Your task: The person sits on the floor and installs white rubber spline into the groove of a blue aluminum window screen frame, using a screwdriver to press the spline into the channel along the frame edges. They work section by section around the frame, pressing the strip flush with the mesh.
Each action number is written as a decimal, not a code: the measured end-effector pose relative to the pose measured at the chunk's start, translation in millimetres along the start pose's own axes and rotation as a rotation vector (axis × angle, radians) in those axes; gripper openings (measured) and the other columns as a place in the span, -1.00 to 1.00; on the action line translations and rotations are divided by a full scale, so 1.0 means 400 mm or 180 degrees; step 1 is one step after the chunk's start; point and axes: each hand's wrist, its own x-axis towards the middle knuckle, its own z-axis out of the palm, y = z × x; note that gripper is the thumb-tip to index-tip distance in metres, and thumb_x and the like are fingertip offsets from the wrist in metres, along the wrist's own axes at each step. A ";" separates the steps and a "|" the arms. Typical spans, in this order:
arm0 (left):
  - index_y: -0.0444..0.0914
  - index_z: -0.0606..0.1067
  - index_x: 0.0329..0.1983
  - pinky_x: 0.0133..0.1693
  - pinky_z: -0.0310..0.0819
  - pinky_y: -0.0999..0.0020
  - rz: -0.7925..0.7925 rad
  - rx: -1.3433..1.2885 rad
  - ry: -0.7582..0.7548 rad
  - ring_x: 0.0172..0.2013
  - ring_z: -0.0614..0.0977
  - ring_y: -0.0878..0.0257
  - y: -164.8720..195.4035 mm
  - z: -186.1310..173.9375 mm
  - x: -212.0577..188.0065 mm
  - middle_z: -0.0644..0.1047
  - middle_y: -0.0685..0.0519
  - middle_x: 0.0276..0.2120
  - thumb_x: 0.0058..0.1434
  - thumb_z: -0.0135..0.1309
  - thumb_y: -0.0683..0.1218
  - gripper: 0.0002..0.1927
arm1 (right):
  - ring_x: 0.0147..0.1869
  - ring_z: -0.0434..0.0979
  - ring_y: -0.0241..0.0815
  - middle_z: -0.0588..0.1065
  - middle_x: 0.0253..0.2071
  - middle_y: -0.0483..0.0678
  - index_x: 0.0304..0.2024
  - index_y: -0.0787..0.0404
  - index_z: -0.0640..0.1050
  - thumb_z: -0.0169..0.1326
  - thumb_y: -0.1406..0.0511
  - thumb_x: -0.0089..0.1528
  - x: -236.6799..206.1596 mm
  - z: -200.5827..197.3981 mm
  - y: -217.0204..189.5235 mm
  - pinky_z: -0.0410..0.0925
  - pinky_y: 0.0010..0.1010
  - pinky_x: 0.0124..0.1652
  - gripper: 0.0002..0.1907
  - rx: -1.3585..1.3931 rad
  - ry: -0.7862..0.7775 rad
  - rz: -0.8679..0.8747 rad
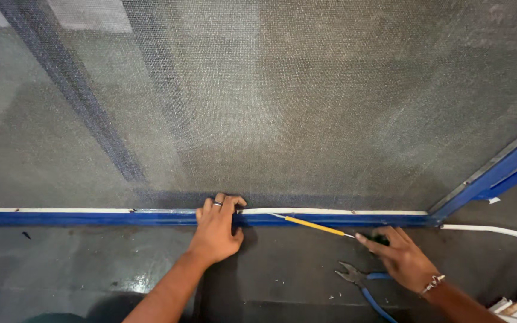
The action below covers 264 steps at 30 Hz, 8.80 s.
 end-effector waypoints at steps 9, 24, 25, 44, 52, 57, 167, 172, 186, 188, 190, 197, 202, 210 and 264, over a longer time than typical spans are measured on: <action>-0.02 0.44 0.04 0.00 0.25 -0.03 0.0058 -0.0284 0.0052 0.01 0.43 -0.06 -0.016 -0.048 -0.035 0.46 0.00 -0.07 -0.14 0.22 -0.17 -0.40 | -0.11 0.56 -0.18 0.52 0.03 -0.13 0.39 -0.45 0.36 0.16 0.39 0.14 0.024 -0.110 -0.081 0.51 -0.37 -0.11 -0.17 -0.0736 -0.0875 0.0436; -0.02 0.42 0.07 0.03 0.22 -0.06 0.0051 -0.0129 0.0071 0.06 0.39 -0.10 -0.032 -0.046 -0.026 0.43 -0.04 -0.01 -0.16 0.22 -0.16 -0.37 | -0.05 0.56 -0.09 0.55 -0.15 -0.15 0.16 -0.23 0.56 0.06 0.52 -0.07 0.089 -0.064 -0.066 0.44 -0.23 -0.01 -0.22 -0.0219 0.0089 -0.0136; -0.01 0.42 0.06 0.03 0.23 -0.06 0.0023 -0.0123 0.0043 0.06 0.40 -0.09 -0.032 -0.043 -0.025 0.43 -0.03 0.00 -0.16 0.22 -0.16 -0.37 | -0.06 0.54 -0.09 0.55 -0.16 -0.15 0.18 -0.23 0.55 0.07 0.51 -0.05 0.087 -0.062 -0.067 0.42 -0.21 -0.02 -0.22 -0.0309 0.0010 -0.0086; -0.09 0.57 -0.20 -0.05 0.35 -0.02 -0.0433 0.0293 0.0755 -0.11 0.53 -0.03 -0.032 -0.144 -0.139 0.56 0.05 -0.25 0.03 0.34 0.00 -0.72 | -0.12 0.67 -0.13 0.61 -0.05 -0.22 0.26 -0.36 0.46 0.15 0.11 0.12 0.126 -0.336 -0.339 0.54 -0.24 -0.20 -0.39 -0.1200 -0.0972 0.0602; -0.06 0.63 -0.45 -0.13 0.41 0.02 -0.0366 -0.0149 0.0920 -0.19 0.53 -0.03 -0.074 -0.113 -0.128 0.58 0.11 -0.32 -0.02 0.35 0.00 -0.87 | -0.22 0.68 -0.15 0.63 -0.23 -0.19 0.29 -0.37 0.43 0.10 0.14 0.19 0.265 -0.528 -0.624 0.53 -0.23 -0.22 -0.41 -0.1938 -0.1844 0.0792; -0.05 0.63 -0.45 -0.14 0.38 0.00 -0.0212 -0.0254 0.0944 -0.20 0.52 -0.04 -0.100 -0.108 -0.123 0.57 0.12 -0.32 -0.03 0.36 0.01 -0.86 | -0.28 0.67 -0.16 0.63 -0.25 -0.21 0.20 -0.39 0.50 0.13 0.13 0.18 0.231 -0.471 -0.503 0.51 -0.26 -0.29 -0.50 -0.1518 -0.1500 0.0797; -0.24 0.47 0.22 0.15 0.41 0.14 -0.1505 -0.0959 0.0400 0.16 0.57 -0.07 0.145 -0.047 -0.112 0.59 -0.12 0.10 0.18 0.14 0.13 -0.41 | -0.15 0.52 -0.26 0.49 0.04 -0.08 0.46 0.12 0.38 0.11 0.50 0.29 -0.057 -0.109 0.046 0.44 -0.42 -0.30 -0.33 0.3318 0.3938 0.2925; -0.23 0.46 0.23 0.13 0.42 0.16 -0.1712 -0.1156 0.0405 0.13 0.59 -0.05 0.174 0.011 -0.092 0.58 -0.14 0.09 0.16 0.18 0.10 -0.40 | -0.14 0.56 -0.27 0.47 0.23 -0.03 0.43 0.14 0.34 0.06 0.49 0.28 -0.064 -0.082 0.104 0.48 -0.41 -0.34 -0.35 0.3106 0.3803 0.2877; -0.21 0.45 -0.22 0.01 0.52 0.15 -0.2620 -0.4798 0.0909 -0.24 0.52 0.16 0.255 0.012 -0.025 0.46 0.04 -0.24 0.13 0.17 -0.17 -0.82 | -0.48 0.49 -0.29 0.47 0.21 -0.18 0.42 0.08 0.32 0.12 0.45 0.25 -0.084 -0.123 0.094 0.32 -0.46 -0.54 -0.32 0.3068 0.3755 0.3341; -0.22 0.46 -0.24 0.04 0.56 0.13 -0.2587 -0.4923 0.0950 -0.23 0.53 0.15 0.274 0.010 -0.029 0.43 0.04 -0.25 0.12 0.15 -0.20 -0.84 | -0.46 0.49 -0.31 0.49 0.19 -0.20 0.42 0.09 0.33 0.15 0.46 0.25 -0.089 -0.125 0.099 0.34 -0.46 -0.52 -0.32 0.2987 0.3781 0.3232; -0.25 0.44 -0.25 0.07 0.57 0.10 -0.2608 -0.5071 0.0982 -0.22 0.54 0.13 0.286 0.013 -0.030 0.40 0.02 -0.27 0.14 0.13 -0.19 -0.86 | -0.47 0.46 -0.32 0.51 0.10 -0.18 0.43 0.06 0.34 0.15 0.45 0.26 -0.093 -0.130 0.097 0.31 -0.45 -0.53 -0.32 0.3075 0.3757 0.3309; -0.33 0.36 -0.11 0.16 0.54 -0.04 -0.2674 -0.5755 0.1248 -0.12 0.54 0.03 0.371 -0.034 -0.027 0.38 -0.03 -0.20 0.16 0.12 -0.09 -0.68 | -0.51 0.39 -0.33 0.52 -0.14 -0.16 0.45 -0.04 0.31 0.13 0.42 0.26 -0.088 -0.161 0.064 0.25 -0.42 -0.61 -0.30 0.3380 0.3700 0.3552; -0.18 0.29 0.04 0.19 0.47 -0.09 -0.1110 -0.6334 0.1052 0.08 0.60 -0.14 0.560 -0.202 0.019 0.44 -0.13 0.11 0.14 0.08 -0.03 -0.57 | -0.52 0.38 -0.32 0.49 -0.26 -0.10 0.44 -0.06 0.32 0.12 0.42 0.28 -0.087 -0.171 0.052 0.24 -0.42 -0.61 -0.31 0.3471 0.3717 0.3636; -0.23 0.47 -0.19 -0.18 0.59 0.12 -0.1109 -0.4914 -0.0172 -0.31 0.68 0.14 0.686 -0.227 0.045 0.59 0.01 -0.34 0.29 0.10 0.02 -0.78 | -0.51 0.42 -0.33 0.50 -0.25 -0.14 0.44 -0.03 0.33 0.10 0.45 0.26 -0.106 -0.183 0.028 0.25 -0.43 -0.62 -0.30 0.3562 0.3744 0.3417; -0.30 0.42 0.31 0.21 0.35 0.37 0.1160 -0.3659 -0.3524 0.22 0.50 0.25 0.886 0.512 -0.222 0.53 0.03 0.19 0.22 0.12 -0.21 -0.46 | -0.52 0.36 -0.42 0.51 -0.27 -0.15 0.08 0.24 0.50 0.11 0.52 0.24 -0.126 -0.497 -0.280 0.25 -0.55 -0.59 -0.65 0.3259 0.4982 0.1819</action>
